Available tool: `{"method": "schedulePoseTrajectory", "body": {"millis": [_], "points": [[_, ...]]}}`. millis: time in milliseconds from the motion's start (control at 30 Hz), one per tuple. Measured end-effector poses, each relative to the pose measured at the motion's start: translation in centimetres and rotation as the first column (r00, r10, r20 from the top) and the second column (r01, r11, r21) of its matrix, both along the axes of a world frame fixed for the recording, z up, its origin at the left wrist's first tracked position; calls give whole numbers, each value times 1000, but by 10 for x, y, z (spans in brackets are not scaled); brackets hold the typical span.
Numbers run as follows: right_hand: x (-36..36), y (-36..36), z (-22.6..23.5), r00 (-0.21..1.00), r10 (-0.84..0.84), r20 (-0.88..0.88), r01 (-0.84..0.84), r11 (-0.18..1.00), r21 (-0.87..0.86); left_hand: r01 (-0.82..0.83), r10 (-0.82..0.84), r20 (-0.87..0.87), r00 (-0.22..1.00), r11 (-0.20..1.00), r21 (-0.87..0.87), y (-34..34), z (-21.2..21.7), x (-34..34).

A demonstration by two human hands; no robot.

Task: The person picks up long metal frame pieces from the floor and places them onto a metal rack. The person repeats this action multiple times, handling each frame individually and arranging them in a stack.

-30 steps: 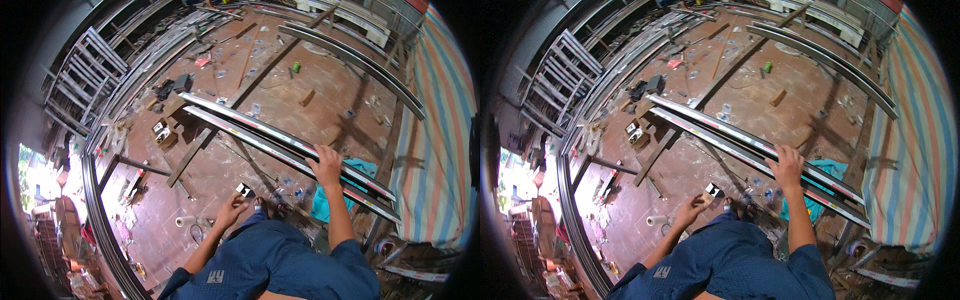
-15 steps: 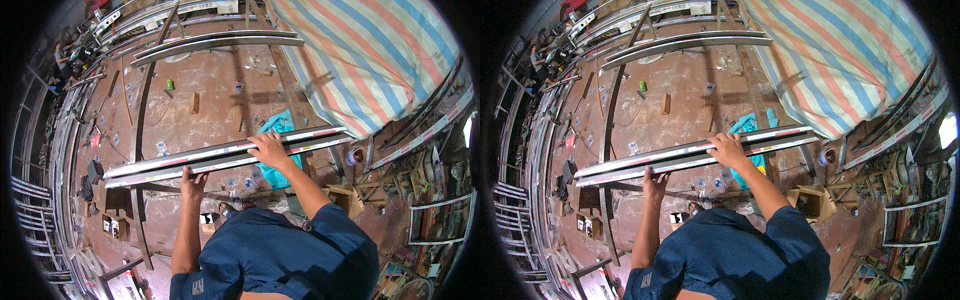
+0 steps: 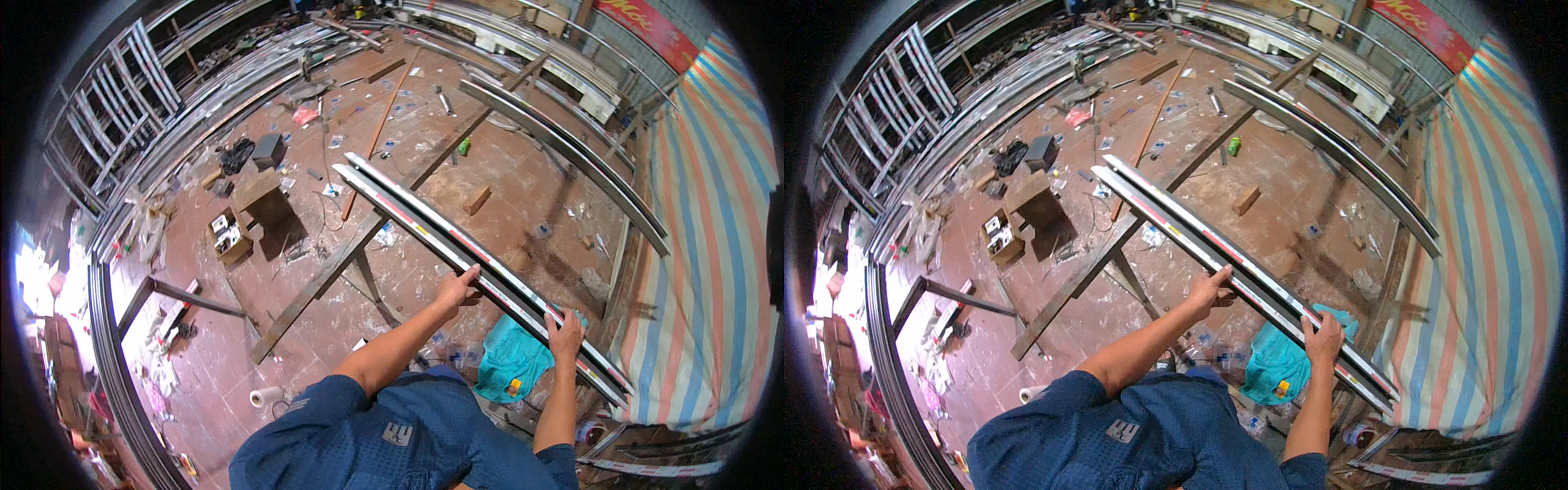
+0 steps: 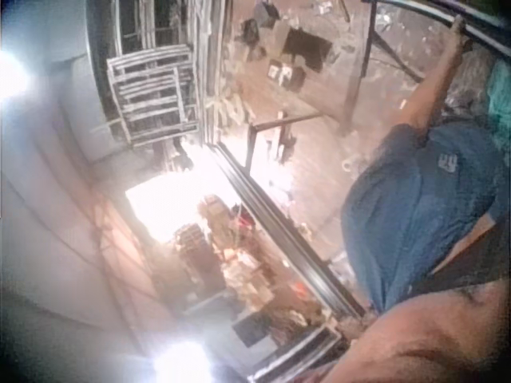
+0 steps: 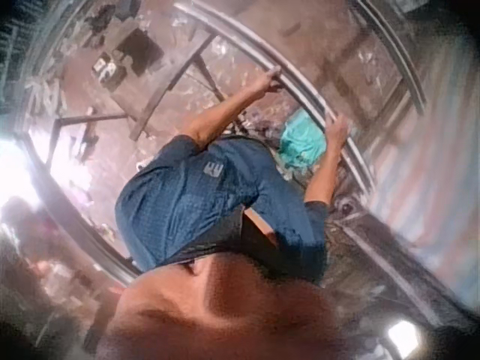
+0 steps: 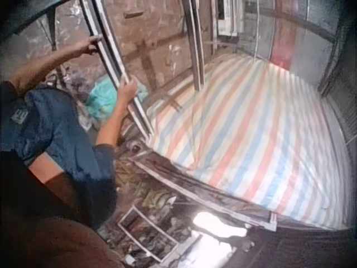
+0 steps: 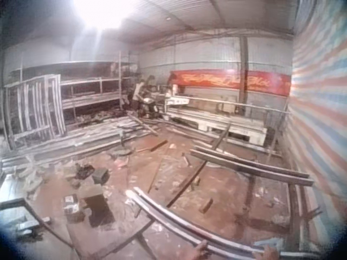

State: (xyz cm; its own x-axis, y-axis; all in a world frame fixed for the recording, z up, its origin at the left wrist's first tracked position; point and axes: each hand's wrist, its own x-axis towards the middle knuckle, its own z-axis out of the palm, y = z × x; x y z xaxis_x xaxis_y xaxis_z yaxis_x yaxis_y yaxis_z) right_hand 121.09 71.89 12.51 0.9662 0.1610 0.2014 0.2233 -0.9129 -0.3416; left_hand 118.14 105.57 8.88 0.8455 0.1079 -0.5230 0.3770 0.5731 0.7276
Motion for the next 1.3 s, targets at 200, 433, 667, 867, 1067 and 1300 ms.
{"method": "schedulePoseTrajectory", "body": {"millis": [200,433,667,867,1067,1300], "points": [[-5,14,6,998,-55,-19,54,997,-55,283,-437,-71,896,441,851,39,60,-20],[12,9,9,999,35,16,-34,998,-59,-395,-509,350,786,21,918,5,73,49],[98,-19,14,978,-5,-208,70,948,309,-33,-544,-110,832,-247,969,-16,70,106],[333,-21,14,1000,-20,20,14,964,265,23,-489,-194,851,-335,942,-26,80,116],[550,-16,2,996,-39,82,42,998,-39,101,-492,-268,828,-340,935,-21,73,128],[659,5,16,974,-32,-223,-61,916,-396,205,-468,-364,806,-356,912,-19,82,133]]}}
